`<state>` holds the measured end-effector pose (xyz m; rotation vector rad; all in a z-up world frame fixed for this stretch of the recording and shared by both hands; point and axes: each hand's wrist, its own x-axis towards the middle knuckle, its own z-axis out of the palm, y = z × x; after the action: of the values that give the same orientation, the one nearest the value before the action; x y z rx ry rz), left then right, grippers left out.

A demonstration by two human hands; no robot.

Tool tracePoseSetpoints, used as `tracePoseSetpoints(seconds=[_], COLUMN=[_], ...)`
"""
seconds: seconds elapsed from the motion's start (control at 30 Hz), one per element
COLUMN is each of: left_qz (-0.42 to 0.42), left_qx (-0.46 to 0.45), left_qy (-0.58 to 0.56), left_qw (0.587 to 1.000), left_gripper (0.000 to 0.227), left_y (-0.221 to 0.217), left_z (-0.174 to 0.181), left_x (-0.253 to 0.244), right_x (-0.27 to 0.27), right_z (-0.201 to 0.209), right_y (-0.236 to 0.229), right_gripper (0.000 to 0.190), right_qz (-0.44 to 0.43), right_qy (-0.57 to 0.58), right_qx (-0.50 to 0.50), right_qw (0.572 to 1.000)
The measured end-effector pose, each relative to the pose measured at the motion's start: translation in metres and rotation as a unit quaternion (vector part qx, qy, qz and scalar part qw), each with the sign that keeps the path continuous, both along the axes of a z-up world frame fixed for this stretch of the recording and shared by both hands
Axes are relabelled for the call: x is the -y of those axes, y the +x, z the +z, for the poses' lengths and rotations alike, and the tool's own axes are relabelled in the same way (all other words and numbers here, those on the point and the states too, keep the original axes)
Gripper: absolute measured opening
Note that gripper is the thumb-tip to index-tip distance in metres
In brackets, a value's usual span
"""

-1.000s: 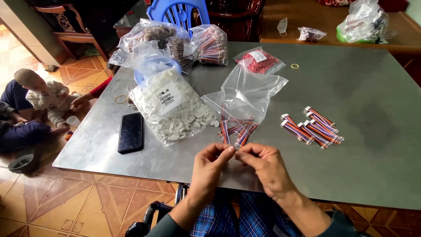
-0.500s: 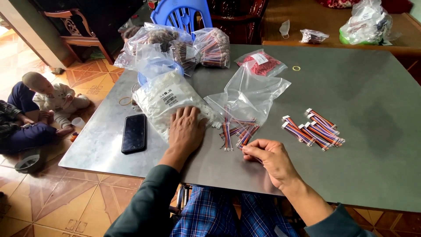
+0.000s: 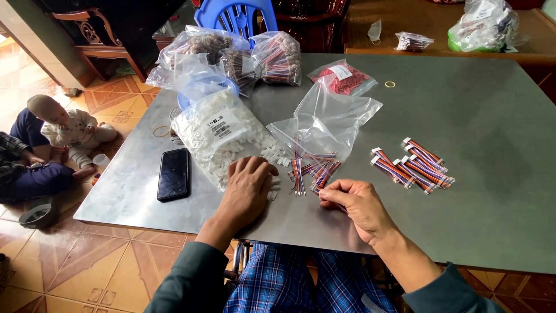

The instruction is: Assembling small ribbon cables by attaching plastic connectors to the ends.

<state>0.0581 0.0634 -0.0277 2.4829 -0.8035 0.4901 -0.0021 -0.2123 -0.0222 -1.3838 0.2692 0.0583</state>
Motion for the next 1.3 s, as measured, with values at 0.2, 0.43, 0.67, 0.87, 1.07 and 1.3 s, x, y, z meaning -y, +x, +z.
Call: tracePoseSetpoints(seconds=[0.2,0.43,0.67,0.87,1.07,1.3], left_qz=[0.05,0.053,0.023,0.002,-0.014,-0.069], left_qx=[-0.026,-0.046,-0.05,-0.015,-0.21,-0.471], left_qy=[-0.055,-0.039,-0.029,-0.043,-0.383,-0.63], left_qw=[0.997,0.997,0.998,0.999,0.899,0.613], left_gripper=[0.023,0.021,0.013,0.012,0.017,0.026], left_y=[-0.023,-0.034,-0.029,-0.026,-0.048,-0.06], left_z=[0.01,0.004,-0.004,-0.008,0.007,0.014], left_x=[-0.011,0.002,0.008,0.016,0.047,0.065], right_x=[0.0,0.0,0.001,-0.001,-0.011,-0.023], right_z=[0.001,0.006,0.006,0.014,0.044,0.058], right_y=[-0.001,-0.003,-0.005,-0.007,-0.019,-0.03], right_gripper=[0.011,0.011,0.011,0.011,0.01,0.011], right_qz=[0.002,0.01,0.014,0.015,0.037,0.045], right_qy=[0.01,0.0,0.0,-0.045,-0.198,-0.314], right_qx=[0.001,-0.001,0.001,0.038,0.141,0.193], right_qw=[1.0,1.0,1.0,0.998,0.969,0.928])
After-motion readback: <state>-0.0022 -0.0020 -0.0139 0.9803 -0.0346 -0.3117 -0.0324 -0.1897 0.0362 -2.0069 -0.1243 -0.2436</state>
